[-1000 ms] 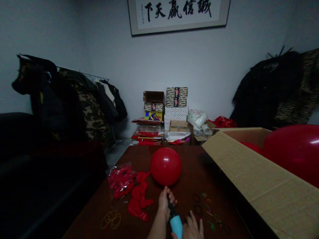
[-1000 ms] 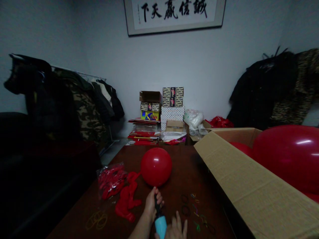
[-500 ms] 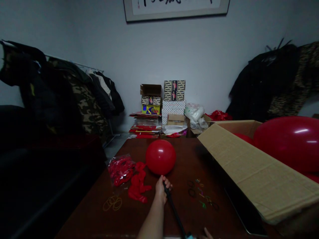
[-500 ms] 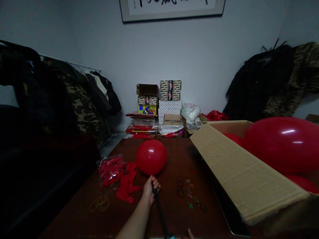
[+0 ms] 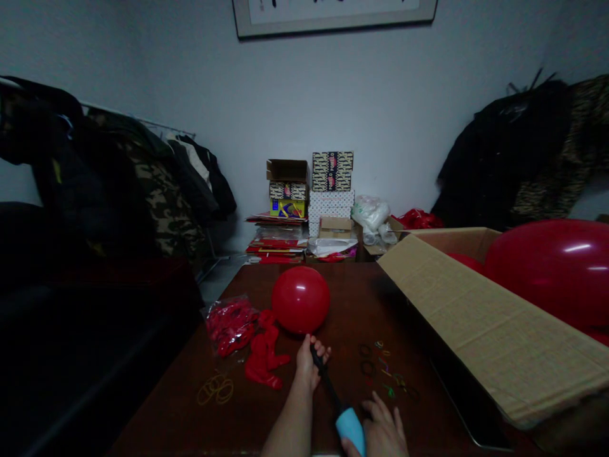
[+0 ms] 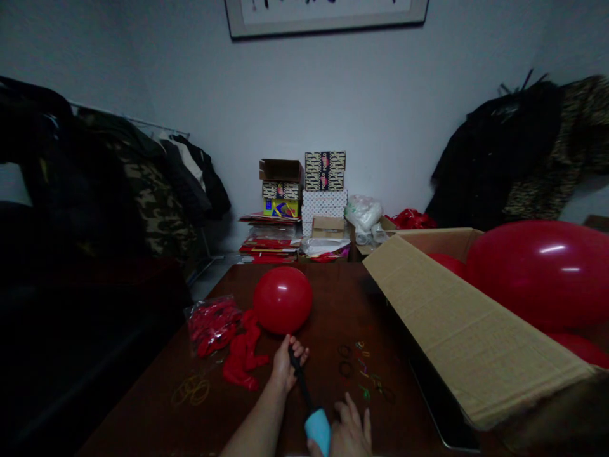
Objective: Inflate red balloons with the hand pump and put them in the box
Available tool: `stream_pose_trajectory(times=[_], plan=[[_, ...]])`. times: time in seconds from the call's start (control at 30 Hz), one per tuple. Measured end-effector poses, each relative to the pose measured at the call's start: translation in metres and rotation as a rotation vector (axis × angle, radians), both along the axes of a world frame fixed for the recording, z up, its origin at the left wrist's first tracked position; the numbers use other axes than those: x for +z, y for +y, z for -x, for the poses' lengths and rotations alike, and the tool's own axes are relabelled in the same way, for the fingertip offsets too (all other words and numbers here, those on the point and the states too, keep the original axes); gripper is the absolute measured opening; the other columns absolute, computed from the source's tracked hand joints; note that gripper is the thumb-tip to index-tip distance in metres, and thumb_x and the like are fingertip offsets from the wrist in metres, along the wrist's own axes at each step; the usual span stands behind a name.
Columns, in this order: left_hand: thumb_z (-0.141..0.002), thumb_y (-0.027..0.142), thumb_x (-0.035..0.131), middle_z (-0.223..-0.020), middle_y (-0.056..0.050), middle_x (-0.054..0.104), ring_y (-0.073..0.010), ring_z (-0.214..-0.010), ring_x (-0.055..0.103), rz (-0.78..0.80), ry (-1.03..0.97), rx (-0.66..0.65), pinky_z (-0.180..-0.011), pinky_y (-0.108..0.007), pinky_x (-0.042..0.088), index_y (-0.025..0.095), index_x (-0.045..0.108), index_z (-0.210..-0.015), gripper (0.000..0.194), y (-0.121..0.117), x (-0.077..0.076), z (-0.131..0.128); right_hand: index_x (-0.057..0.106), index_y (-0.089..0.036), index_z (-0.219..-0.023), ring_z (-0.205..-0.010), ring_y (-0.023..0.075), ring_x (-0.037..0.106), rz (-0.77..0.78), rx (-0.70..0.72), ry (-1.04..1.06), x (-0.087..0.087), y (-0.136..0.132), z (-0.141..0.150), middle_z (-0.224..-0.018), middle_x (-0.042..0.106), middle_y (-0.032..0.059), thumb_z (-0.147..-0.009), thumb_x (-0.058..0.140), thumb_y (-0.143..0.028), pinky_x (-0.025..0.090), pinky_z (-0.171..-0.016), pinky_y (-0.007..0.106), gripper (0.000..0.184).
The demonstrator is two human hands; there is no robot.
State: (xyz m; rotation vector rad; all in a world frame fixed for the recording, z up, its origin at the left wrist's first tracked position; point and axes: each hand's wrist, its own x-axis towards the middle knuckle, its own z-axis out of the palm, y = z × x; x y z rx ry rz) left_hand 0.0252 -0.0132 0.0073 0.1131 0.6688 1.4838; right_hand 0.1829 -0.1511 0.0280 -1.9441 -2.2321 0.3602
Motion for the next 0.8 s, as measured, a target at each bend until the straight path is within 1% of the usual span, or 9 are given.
stream_pose_trajectory(times=[0.07,0.17,0.3,0.4,0.5,0.6,0.73,0.8], plan=[[-0.085,0.031,0.051,-0.05,0.008,0.039,-0.0064,-0.04,0.037,0.004,-0.018,-0.003,-0.068,-0.033,0.051,0.019,0.042,-0.066,0.024,0.0,-0.001,0.001,0.067,-0.017,-0.097,-0.132,0.0316,0.03,-0.024,-0.018,0.019,0.01,0.01,0.011,-0.128,0.055,0.0104,-0.076,0.044,-0.047,0.011,-0.11,0.056,0.044],[-0.085,0.031,0.051,-0.049,0.008,0.039,-0.0069,-0.041,0.038,0.001,-0.023,-0.014,-0.073,-0.036,0.051,0.019,0.042,-0.066,0.024,0.001,-0.002,0.001,0.067,-0.016,-0.095,-0.131,0.0303,0.031,-0.082,-0.032,0.057,0.019,0.028,0.03,-0.124,0.056,0.0113,-0.077,0.043,-0.045,0.009,-0.111,0.053,0.042],[-0.085,0.034,0.052,-0.048,0.007,0.04,-0.0076,-0.042,0.039,-0.005,0.001,-0.031,-0.075,-0.039,0.051,0.02,0.042,-0.065,0.026,0.004,-0.002,0.002,0.068,-0.015,-0.09,-0.129,0.0298,0.034,-0.16,-0.02,0.103,0.02,0.051,0.048,-0.117,0.059,0.013,-0.078,0.044,-0.042,0.008,-0.111,0.052,0.038],[-0.083,0.036,0.055,-0.048,0.008,0.039,-0.0072,-0.041,0.037,0.0,0.029,-0.028,-0.071,-0.037,0.051,0.02,0.042,-0.066,0.027,0.006,-0.002,0.001,0.068,-0.016,-0.089,-0.128,0.03,0.035,-0.158,-0.027,0.119,0.017,0.057,0.05,-0.115,0.059,0.0128,-0.079,0.043,-0.042,0.009,-0.11,0.053,0.037],[-0.081,0.038,0.056,-0.047,0.009,0.037,-0.0065,-0.038,0.034,0.004,0.06,-0.026,-0.062,-0.031,0.049,0.02,0.041,-0.066,0.028,0.007,-0.003,0.0,0.067,-0.018,-0.093,-0.129,0.0298,0.034,-0.156,-0.028,0.116,0.013,0.051,0.047,-0.119,0.059,0.0114,-0.082,0.039,-0.047,0.008,-0.11,0.054,0.043],[-0.079,0.04,0.059,-0.046,0.009,0.036,-0.0056,-0.037,0.032,-0.016,0.07,-0.015,-0.057,-0.028,0.046,0.02,0.04,-0.065,0.031,0.006,-0.004,-0.001,0.066,-0.016,-0.098,-0.132,0.0305,0.031,-0.131,-0.034,0.069,0.004,0.039,0.043,-0.125,0.056,0.0126,-0.079,0.042,-0.051,0.008,-0.111,0.054,0.046],[-0.075,0.042,0.064,-0.047,0.01,0.037,-0.0049,-0.036,0.032,-0.007,0.099,-0.011,-0.056,-0.027,0.044,0.02,0.041,-0.065,0.034,0.005,-0.006,-0.002,0.066,-0.015,-0.097,-0.131,0.0325,0.032,-0.106,-0.02,0.025,-0.016,0.026,0.034,-0.125,0.057,0.0138,-0.071,0.051,-0.047,0.011,-0.11,0.055,0.044],[-0.074,0.043,0.064,-0.046,0.01,0.037,-0.0049,-0.036,0.032,-0.01,0.105,0.0,-0.054,-0.026,0.042,0.02,0.041,-0.065,0.034,0.004,-0.007,-0.002,0.068,-0.016,-0.094,-0.13,0.0332,0.035,-0.116,-0.026,0.007,-0.029,0.019,0.028,-0.124,0.058,0.0127,-0.071,0.052,-0.042,0.015,-0.109,0.058,0.038]])
